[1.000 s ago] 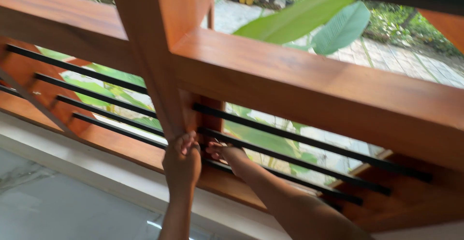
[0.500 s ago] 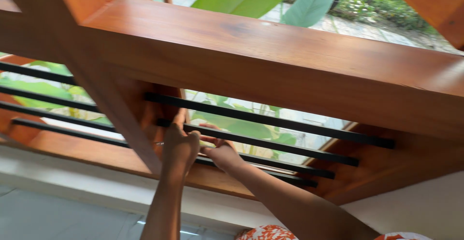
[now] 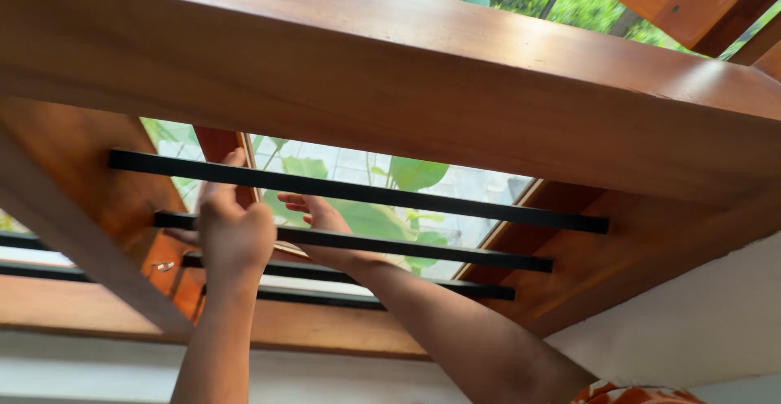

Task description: The person opens and closes a cabinet under a sink, then opens and closes multiple wooden louvered windows in a dining area. The person uses both hands to manipulate the window latches and slats.

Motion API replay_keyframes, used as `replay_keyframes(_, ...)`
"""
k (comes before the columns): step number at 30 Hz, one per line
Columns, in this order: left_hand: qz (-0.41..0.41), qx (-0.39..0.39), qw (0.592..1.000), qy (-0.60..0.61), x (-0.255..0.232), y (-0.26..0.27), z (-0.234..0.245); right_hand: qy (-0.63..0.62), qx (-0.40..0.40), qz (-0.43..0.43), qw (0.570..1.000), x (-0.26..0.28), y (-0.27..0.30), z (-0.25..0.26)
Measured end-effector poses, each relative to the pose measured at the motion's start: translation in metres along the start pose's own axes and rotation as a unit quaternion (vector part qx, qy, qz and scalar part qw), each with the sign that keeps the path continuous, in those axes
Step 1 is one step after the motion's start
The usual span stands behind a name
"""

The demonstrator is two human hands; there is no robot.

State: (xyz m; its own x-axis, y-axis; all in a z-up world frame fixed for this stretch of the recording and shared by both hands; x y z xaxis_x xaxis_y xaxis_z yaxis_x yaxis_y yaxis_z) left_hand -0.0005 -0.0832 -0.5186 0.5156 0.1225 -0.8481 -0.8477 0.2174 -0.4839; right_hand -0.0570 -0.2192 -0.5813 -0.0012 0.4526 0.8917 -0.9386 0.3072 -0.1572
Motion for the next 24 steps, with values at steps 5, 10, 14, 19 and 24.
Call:
replay_keyframes(5,-0.12,-0.265,0.957,-0.015,-0.011,0.049,0.016,0.017,-0.04,0.004,0.999,-0.026,-0.027,0.018)
replay_keyframes(10,-0.02,-0.306,0.949,0.07,0.017,0.067,0.017,0.061,-0.061,-0.016,0.996,-0.047,-0.044,0.021)
replay_keyframes(14,0.073,-0.24,0.933,0.257,0.048,0.06,-0.003,0.159,-0.099,-0.017,0.982,-0.063,-0.05,0.037)
replay_keyframes(19,0.043,-0.014,0.98,0.195,0.072,0.041,-0.021,0.185,-0.088,-0.023,0.979,-0.082,-0.064,0.053)
replay_keyframes(24,-0.015,0.285,0.944,-0.166,0.06,0.028,-0.049,0.275,-0.058,0.034,0.959,-0.088,-0.067,0.062)
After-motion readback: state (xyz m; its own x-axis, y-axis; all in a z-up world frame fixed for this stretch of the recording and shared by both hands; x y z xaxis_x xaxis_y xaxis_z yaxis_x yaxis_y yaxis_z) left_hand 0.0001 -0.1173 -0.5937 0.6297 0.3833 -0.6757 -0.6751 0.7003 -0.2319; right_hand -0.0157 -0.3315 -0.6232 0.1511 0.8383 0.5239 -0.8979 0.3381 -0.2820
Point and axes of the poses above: each hand's wrist, its own y-axis away from the middle knuckle, its own z-axis out of the back of the hand, x = y × z, the point moved 4 cm from there along -y, towards the middle knuckle, and after that the axes turned 3 degrees about -z, right-handed, at the moved point
